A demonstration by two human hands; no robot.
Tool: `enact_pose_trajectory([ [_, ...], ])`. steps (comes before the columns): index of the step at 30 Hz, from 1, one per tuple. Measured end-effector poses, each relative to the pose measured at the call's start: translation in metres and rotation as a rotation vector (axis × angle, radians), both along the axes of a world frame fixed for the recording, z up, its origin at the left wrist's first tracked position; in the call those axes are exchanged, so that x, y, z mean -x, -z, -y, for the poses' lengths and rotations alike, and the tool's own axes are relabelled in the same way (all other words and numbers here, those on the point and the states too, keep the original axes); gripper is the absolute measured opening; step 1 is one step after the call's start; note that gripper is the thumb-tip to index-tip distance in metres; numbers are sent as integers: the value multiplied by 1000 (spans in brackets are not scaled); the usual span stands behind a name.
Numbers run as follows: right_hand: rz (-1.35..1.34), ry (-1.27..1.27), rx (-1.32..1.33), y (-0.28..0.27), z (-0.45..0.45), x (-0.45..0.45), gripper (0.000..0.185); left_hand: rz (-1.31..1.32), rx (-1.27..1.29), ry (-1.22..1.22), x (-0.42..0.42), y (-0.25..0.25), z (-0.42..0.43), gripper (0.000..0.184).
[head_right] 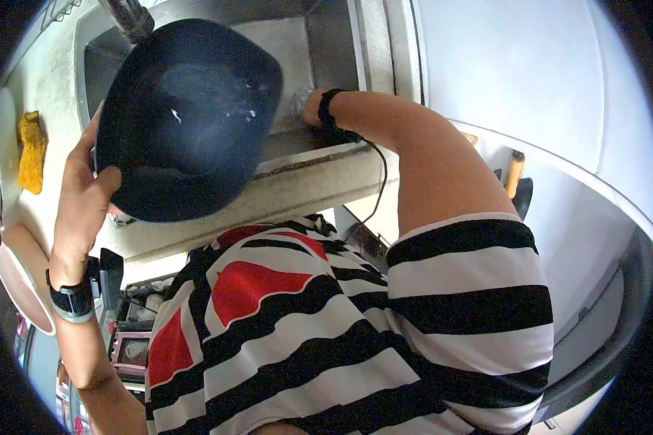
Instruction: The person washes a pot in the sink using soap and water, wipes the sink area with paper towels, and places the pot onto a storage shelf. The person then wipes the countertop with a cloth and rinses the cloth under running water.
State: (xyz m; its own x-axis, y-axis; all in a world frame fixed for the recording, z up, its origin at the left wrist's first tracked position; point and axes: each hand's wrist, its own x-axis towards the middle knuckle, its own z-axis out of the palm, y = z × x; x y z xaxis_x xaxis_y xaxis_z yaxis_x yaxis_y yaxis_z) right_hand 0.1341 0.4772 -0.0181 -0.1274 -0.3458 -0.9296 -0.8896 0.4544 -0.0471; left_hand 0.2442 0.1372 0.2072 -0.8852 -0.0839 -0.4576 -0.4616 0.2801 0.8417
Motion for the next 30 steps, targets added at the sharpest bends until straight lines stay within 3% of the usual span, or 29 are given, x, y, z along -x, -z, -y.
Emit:
enact_pose_trajectory([
  [2,84,-85,29,-1,1,3,32,-1,-18,72,6,0,-6,73],
  [5,70,-22,33,-8,-9,8,31,-77,-14,167,7,7,-20,72],
  [9,47,75,45,-10,-21,16,31,-202,306,273,12,1,-31,72],
  [12,30,263,277,-5,-23,4,28,-132,181,240,14,0,-18,80],
  [14,166,235,233,18,-13,0,26,-146,376,299,11,-8,-3,82],
  [15,297,210,182,19,1,-2,24,-159,420,301,8,-12,7,83],
  [18,322,296,256,4,70,-21,27,-224,620,328,-3,-23,37,86],
  [20,562,52,554,70,122,-35,26,-390,785,325,-10,-28,50,88],
  [21,454,-31,620,65,155,-49,25,-396,797,301,-14,-29,61,88],
  [22,580,300,437,37,189,-52,30,-393,805,297,-18,-31,68,88],
  [23,762,683,488,14,203,-64,39,-278,904,267,-23,-32,74,88],
  [25,895,668,578,-17,200,-62,47,-149,998,228,-29,-33,88,88],
  [27,1193,703,643,9,149,-35,44,-248,1012,241,-31,-36,104,88],
  [28,935,301,265,46,144,-29,40,-270,1029,239,-35,-32,114,88],
  [30,635,109,276,101,51,-20,30,-402,1022,213,-42,-21,133,86],
])
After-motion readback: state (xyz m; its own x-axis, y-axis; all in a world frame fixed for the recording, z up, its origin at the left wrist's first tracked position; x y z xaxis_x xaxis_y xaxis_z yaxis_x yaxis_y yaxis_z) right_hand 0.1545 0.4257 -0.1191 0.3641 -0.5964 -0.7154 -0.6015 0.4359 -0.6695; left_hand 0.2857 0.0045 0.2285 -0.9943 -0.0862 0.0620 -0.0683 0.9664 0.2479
